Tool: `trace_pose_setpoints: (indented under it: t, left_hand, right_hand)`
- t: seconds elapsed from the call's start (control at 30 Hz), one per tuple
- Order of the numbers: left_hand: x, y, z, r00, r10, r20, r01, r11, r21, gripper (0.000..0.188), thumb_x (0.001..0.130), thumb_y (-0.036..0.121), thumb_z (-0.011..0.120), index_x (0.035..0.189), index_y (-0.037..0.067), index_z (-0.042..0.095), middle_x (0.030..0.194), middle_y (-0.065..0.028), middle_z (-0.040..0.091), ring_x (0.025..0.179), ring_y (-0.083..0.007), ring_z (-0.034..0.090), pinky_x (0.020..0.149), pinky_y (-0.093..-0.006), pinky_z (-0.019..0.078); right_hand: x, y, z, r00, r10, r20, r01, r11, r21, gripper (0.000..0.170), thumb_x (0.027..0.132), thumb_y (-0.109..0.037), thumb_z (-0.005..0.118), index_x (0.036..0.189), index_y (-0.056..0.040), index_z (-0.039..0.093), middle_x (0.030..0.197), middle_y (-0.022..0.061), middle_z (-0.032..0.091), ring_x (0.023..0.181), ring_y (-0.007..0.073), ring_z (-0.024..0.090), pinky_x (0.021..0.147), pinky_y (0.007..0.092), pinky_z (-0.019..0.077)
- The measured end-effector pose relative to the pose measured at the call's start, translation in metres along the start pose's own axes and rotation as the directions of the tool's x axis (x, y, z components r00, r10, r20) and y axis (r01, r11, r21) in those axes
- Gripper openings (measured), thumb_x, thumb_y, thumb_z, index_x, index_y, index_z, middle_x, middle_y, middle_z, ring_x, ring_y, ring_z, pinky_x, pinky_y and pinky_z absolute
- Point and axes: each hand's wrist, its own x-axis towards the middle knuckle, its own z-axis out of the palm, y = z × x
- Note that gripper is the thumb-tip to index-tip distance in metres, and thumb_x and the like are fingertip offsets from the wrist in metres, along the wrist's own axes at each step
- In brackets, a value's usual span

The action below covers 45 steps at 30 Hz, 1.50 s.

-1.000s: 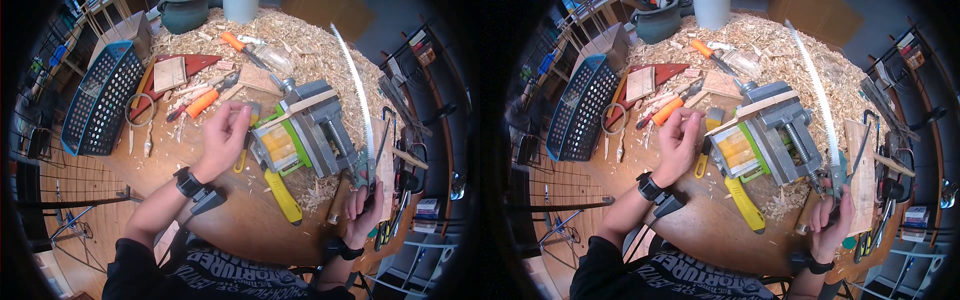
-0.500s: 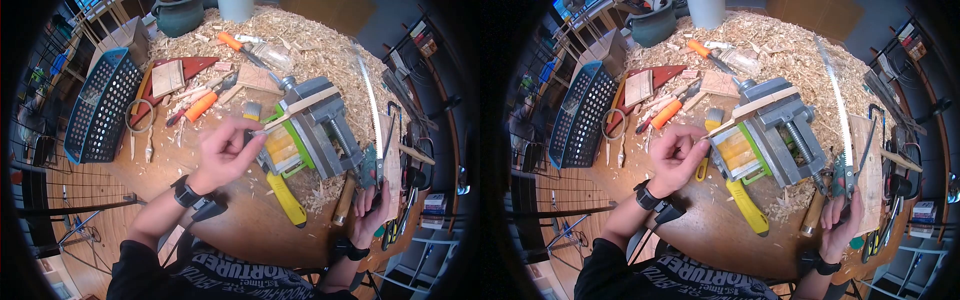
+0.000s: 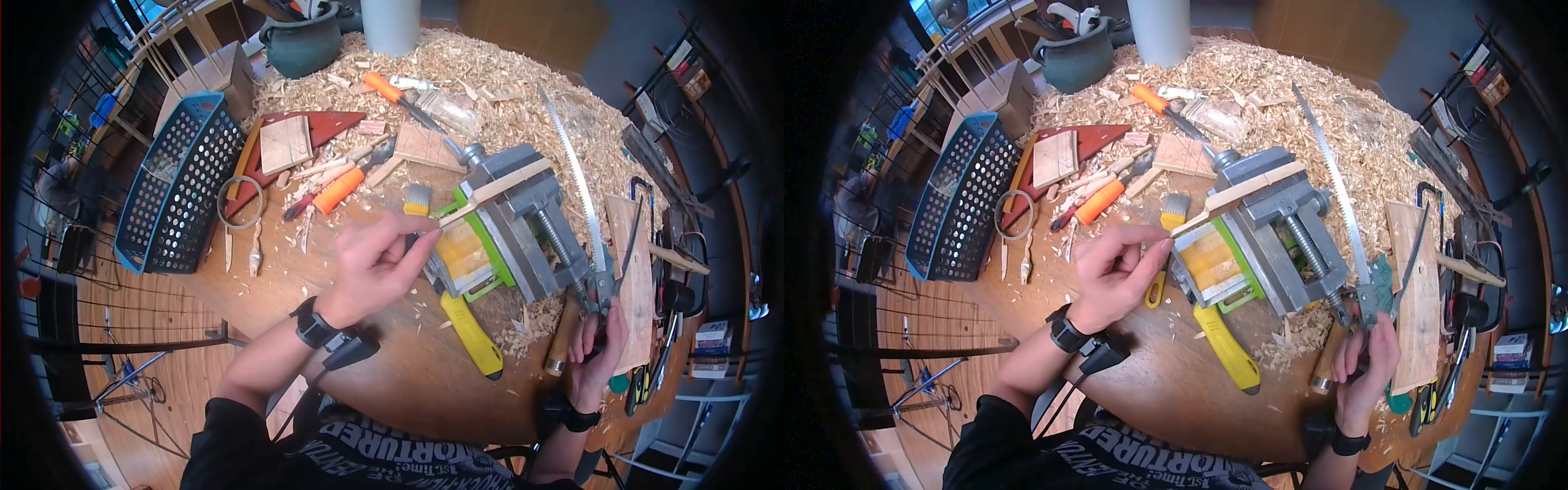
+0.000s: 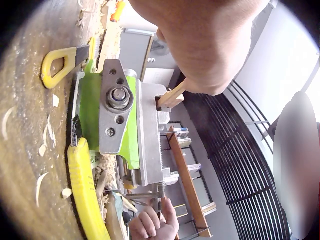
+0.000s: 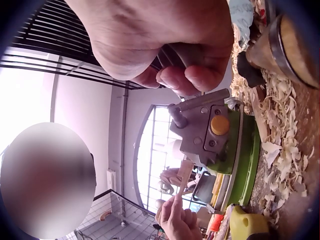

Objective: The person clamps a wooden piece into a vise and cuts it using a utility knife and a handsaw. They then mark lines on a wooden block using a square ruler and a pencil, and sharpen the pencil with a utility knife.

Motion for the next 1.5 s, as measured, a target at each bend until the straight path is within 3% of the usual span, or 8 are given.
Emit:
trace_pose_setpoints:
  t: [0.1, 0.43, 0.5, 0.73, 1.03, 1.1, 1.43, 1.5]
  left_hand:
    - [-0.001, 0.001, -0.001, 1.000, 0.007, 0.024, -0.007, 1.000, -0.023, 0.012, 0.083, -0.001, 0.075, 0.094, 0.002, 0.072, 0.052, 0.0078, 0.035, 0.046, -0.0009, 0.028, 0.043, -0.0221, 0.0201]
    - [0.002, 0.001, -0.003, 0.994, 0.106, 0.012, -0.107, 0.994, 0.034, 0.015, 0.077, 0.001, 0.079, 0.092, 0.004, 0.075, 0.051, 0.0018, 0.043, 0.042, -0.0063, 0.037, 0.042, -0.0247, 0.0294]
    - [0.002, -0.002, -0.003, 0.992, 0.128, 0.014, -0.128, 0.991, 0.030, 0.016, 0.077, 0.000, 0.079, 0.092, 0.004, 0.075, 0.051, 0.0012, 0.044, 0.042, -0.0069, 0.039, 0.042, -0.0249, 0.0302]
    - [0.003, -0.005, -0.002, 0.984, 0.180, 0.010, -0.180, 0.984, 0.008, 0.017, 0.077, 0.000, 0.079, 0.093, 0.002, 0.075, 0.052, -0.0002, 0.046, 0.042, -0.0091, 0.042, 0.043, -0.0259, 0.0326]
    - [0.001, -0.003, -0.001, 0.998, 0.052, 0.018, -0.052, 0.999, -0.011, 0.015, 0.082, 0.001, 0.076, 0.096, 0.003, 0.072, 0.047, 0.0046, 0.032, 0.041, -0.0035, 0.030, 0.042, -0.0237, 0.0235]
    - [0.001, -0.003, -0.001, 0.999, 0.042, 0.019, -0.042, 0.999, -0.022, 0.015, 0.082, 0.001, 0.076, 0.097, 0.003, 0.071, 0.048, 0.0047, 0.031, 0.041, -0.0034, 0.029, 0.042, -0.0237, 0.0229]
    - [0.001, -0.004, -0.002, 0.998, -0.020, 0.061, 0.026, 0.996, -0.084, 0.012, 0.086, 0.002, 0.072, 0.098, 0.001, 0.069, 0.049, 0.0058, 0.030, 0.044, -0.0025, 0.028, 0.043, -0.0238, 0.0215]
    - [0.001, -0.004, -0.002, 0.998, -0.028, 0.064, 0.033, 0.996, -0.089, 0.011, 0.087, 0.002, 0.071, 0.098, 0.001, 0.069, 0.050, 0.0058, 0.031, 0.044, -0.0024, 0.028, 0.043, -0.0237, 0.0214]
  right_hand:
    - [-0.001, 0.002, 0.002, 1.000, -0.008, 0.007, 0.008, 0.999, -0.044, 0.041, 0.105, -0.033, 0.043, 0.119, 0.0024, 0.059, 0.051, -0.0031, 0.030, 0.038, 0.0065, 0.026, 0.034, 0.0218, 0.0234]
    - [-0.001, 0.003, 0.005, 1.000, 0.003, -0.010, -0.003, 1.000, -0.011, 0.037, 0.104, -0.029, 0.047, 0.114, 0.0046, 0.058, 0.050, -0.0017, 0.034, 0.036, 0.0074, 0.030, 0.035, 0.0228, 0.0260]
    - [-0.001, 0.006, 0.000, 0.997, -0.006, 0.079, 0.009, 0.999, -0.038, 0.034, 0.105, -0.030, 0.045, 0.124, -0.0040, 0.054, 0.055, -0.0018, 0.033, 0.039, 0.0079, 0.028, 0.035, 0.0225, 0.0253]
    - [-0.002, 0.009, -0.002, 0.999, 0.011, 0.032, -0.010, 1.000, -0.030, 0.033, 0.104, -0.030, 0.048, 0.123, -0.0041, 0.054, 0.055, -0.0015, 0.033, 0.039, 0.0080, 0.029, 0.035, 0.0228, 0.0253]
    - [-0.003, 0.010, -0.001, 1.000, 0.004, -0.004, -0.004, 0.999, -0.045, 0.037, 0.103, -0.032, 0.050, 0.126, -0.0037, 0.054, 0.055, -0.0015, 0.033, 0.040, 0.0077, 0.029, 0.035, 0.0227, 0.0258]
    - [-0.003, 0.008, 0.004, 0.998, -0.013, -0.066, 0.010, 0.999, -0.032, 0.032, 0.103, -0.029, 0.049, 0.114, 0.0006, 0.055, 0.052, -0.0007, 0.035, 0.037, 0.0081, 0.031, 0.033, 0.0228, 0.0272]
    - [-0.004, 0.008, 0.004, 0.996, -0.060, -0.069, 0.058, 0.998, -0.031, 0.030, 0.103, -0.029, 0.050, 0.115, -0.0010, 0.055, 0.052, -0.0009, 0.036, 0.037, 0.0072, 0.032, 0.034, 0.0225, 0.0276]
    - [-0.004, 0.009, 0.001, 0.999, -0.049, 0.004, 0.049, 0.996, -0.079, 0.029, 0.103, -0.027, 0.051, 0.115, -0.0010, 0.054, 0.052, -0.0011, 0.037, 0.038, 0.0068, 0.033, 0.034, 0.0228, 0.0278]
